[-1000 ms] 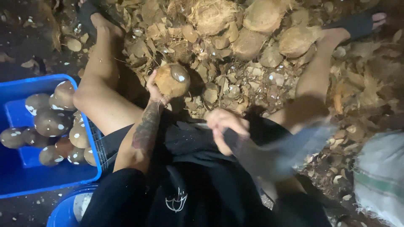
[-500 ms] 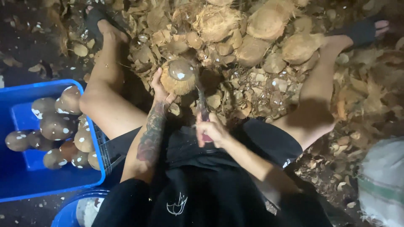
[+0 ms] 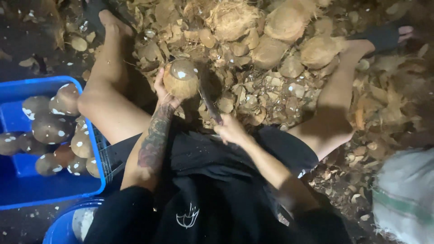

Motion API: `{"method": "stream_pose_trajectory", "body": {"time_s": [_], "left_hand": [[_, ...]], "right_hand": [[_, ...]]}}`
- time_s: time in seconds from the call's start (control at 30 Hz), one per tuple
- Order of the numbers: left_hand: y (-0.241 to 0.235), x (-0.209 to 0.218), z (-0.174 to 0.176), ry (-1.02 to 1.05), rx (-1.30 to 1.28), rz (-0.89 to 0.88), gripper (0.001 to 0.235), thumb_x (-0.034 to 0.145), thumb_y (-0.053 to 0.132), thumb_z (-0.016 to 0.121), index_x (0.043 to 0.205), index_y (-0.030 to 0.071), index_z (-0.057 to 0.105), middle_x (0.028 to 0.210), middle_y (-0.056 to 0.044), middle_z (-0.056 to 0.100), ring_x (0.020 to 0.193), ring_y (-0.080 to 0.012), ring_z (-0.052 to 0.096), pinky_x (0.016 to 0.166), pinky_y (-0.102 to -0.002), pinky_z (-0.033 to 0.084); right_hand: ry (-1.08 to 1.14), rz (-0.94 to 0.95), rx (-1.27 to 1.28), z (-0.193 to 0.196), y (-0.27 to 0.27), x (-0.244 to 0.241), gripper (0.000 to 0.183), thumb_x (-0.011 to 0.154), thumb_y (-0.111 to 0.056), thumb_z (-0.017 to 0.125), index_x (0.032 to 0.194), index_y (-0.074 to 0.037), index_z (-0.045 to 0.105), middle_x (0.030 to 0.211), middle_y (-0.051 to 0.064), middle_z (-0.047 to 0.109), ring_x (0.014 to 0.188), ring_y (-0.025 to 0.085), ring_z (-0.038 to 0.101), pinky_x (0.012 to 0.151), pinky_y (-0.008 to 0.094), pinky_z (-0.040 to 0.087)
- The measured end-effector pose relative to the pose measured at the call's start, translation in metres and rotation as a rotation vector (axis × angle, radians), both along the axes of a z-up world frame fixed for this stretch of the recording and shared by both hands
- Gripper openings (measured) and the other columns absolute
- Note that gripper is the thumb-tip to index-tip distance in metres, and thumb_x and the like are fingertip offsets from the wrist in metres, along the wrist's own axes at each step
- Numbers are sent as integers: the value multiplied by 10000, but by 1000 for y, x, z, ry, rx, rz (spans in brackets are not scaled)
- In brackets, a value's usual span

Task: The person sits on the ground and uses a knife to peel the husk off coconuts one by one. After peeling, the coconut is placed into a blue crate next to them.

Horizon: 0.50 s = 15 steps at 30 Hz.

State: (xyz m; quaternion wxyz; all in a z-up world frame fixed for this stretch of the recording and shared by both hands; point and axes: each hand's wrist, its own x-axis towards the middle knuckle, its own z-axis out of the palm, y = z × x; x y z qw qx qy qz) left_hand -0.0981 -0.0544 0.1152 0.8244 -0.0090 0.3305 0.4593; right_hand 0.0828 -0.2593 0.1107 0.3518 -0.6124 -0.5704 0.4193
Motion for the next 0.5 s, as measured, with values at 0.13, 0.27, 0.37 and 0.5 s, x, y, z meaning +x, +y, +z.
{"method": "stream_pose_trajectory", "body": {"time_s": [0.13,0.27,0.37,0.5], "left_hand": [[4,0,34,7,-18,81,696,817,620,729,1250,76,715,1196,-204,740,1074,-391,752,966,-583,635],[9,-19,14,1,50,44,686,849,526,772,1335,53,670,1306,-210,707,1207,-391,709,1094,-571,589],[12,-37,-58,3,14,-13,709,868,468,792,1399,30,622,1372,-226,667,1271,-426,660,1144,-608,518],[10,-25,-30,13,-10,-32,722,834,475,824,1393,57,642,1385,-221,668,1275,-424,653,1178,-630,466]], "right_hand": [[359,-297,-570,46,16,2,271,776,-128,580,515,-89,518,335,127,493,259,224,507,311,319,358],[372,-164,-77,160,33,17,139,743,21,606,632,-61,594,438,86,604,400,188,609,479,250,479],[567,-39,331,166,23,22,160,862,42,655,789,-53,549,673,151,625,653,276,666,728,322,567],[404,-76,-52,47,12,0,110,926,-143,632,902,-48,582,646,136,644,582,258,679,620,331,560]]}}
